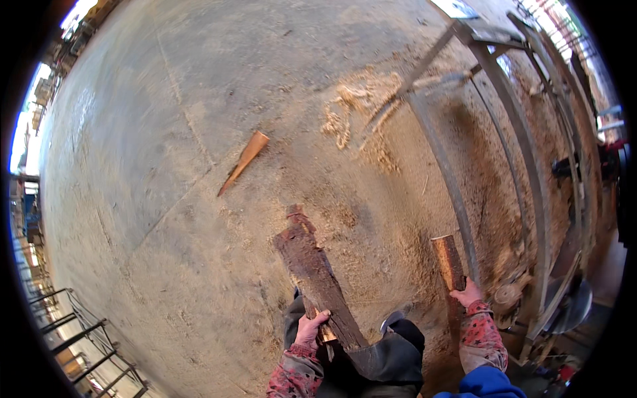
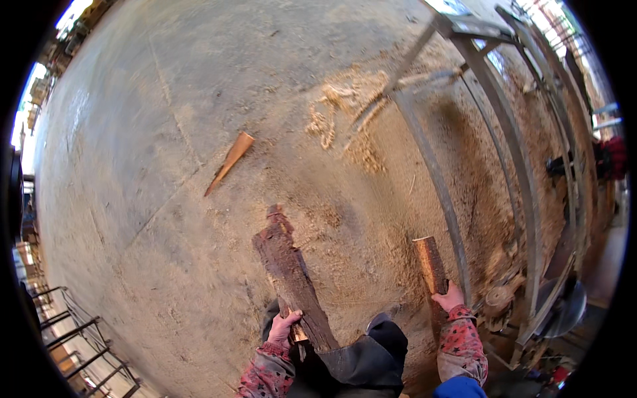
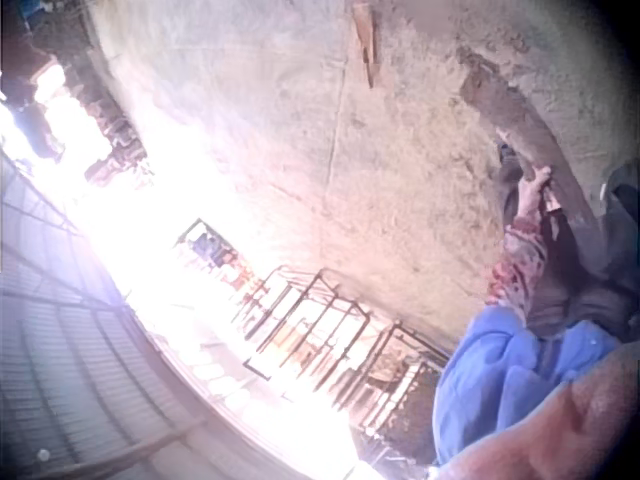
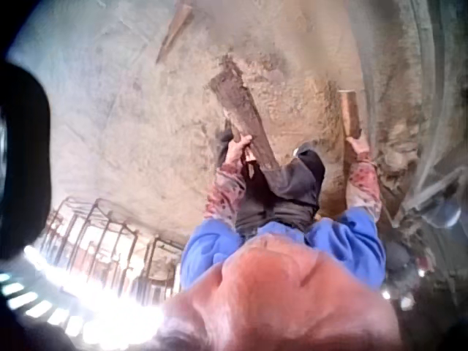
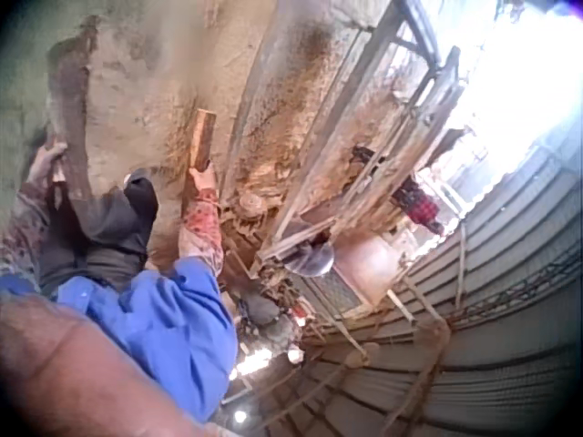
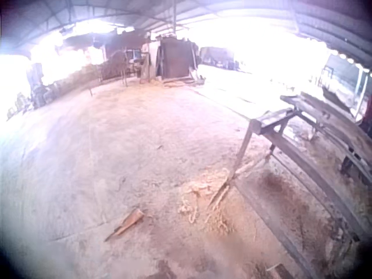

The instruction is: The person repeatedly picks up wooden planks from a cart and places them onto a conveyor belt. They handle the planks one by one, moving them from a pile to the processing area.

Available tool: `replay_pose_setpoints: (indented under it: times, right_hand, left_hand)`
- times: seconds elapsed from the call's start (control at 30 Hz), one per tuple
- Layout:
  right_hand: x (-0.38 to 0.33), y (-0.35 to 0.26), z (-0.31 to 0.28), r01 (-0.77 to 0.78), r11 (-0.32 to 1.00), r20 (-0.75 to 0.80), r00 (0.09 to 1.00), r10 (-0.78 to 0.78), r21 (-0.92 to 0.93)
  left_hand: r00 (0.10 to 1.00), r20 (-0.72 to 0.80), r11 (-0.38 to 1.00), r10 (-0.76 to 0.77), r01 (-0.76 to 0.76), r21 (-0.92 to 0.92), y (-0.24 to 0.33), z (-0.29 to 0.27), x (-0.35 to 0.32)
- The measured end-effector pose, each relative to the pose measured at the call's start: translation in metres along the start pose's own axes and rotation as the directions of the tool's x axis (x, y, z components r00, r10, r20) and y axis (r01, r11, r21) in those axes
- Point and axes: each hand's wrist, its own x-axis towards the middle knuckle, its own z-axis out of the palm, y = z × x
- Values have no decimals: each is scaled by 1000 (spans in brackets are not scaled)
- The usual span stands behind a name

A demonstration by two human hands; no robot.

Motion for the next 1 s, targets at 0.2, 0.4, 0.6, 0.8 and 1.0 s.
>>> replay_pose_setpoints:
  times: [0.2, 0.4, 0.6, 0.8, 1.0]
  right_hand:
    - [-4, -201, -52, 122, 984, 45, 992, -117, -131]
    - [48, -339, -46, 244, 958, 114, 967, -229, -150]
    - [114, -451, -30, 441, 888, 136, 895, -424, -130]
    - [217, -549, -7, 548, 802, 253, 832, -494, -236]
    - [288, -661, 27, 698, 595, 374, 716, -589, -399]
  left_hand:
    - [989, -90, 980, 115, -128, -155, 127, -52, -34]
    - [952, -199, 931, 234, -278, -238, 220, -110, -40]
    - [905, -306, 855, 295, -393, -340, 291, -100, -65]
    - [882, -403, 823, 243, -408, -395, 330, -77, -45]
    - [895, -401, 767, 196, -394, -506, 359, -63, 0]
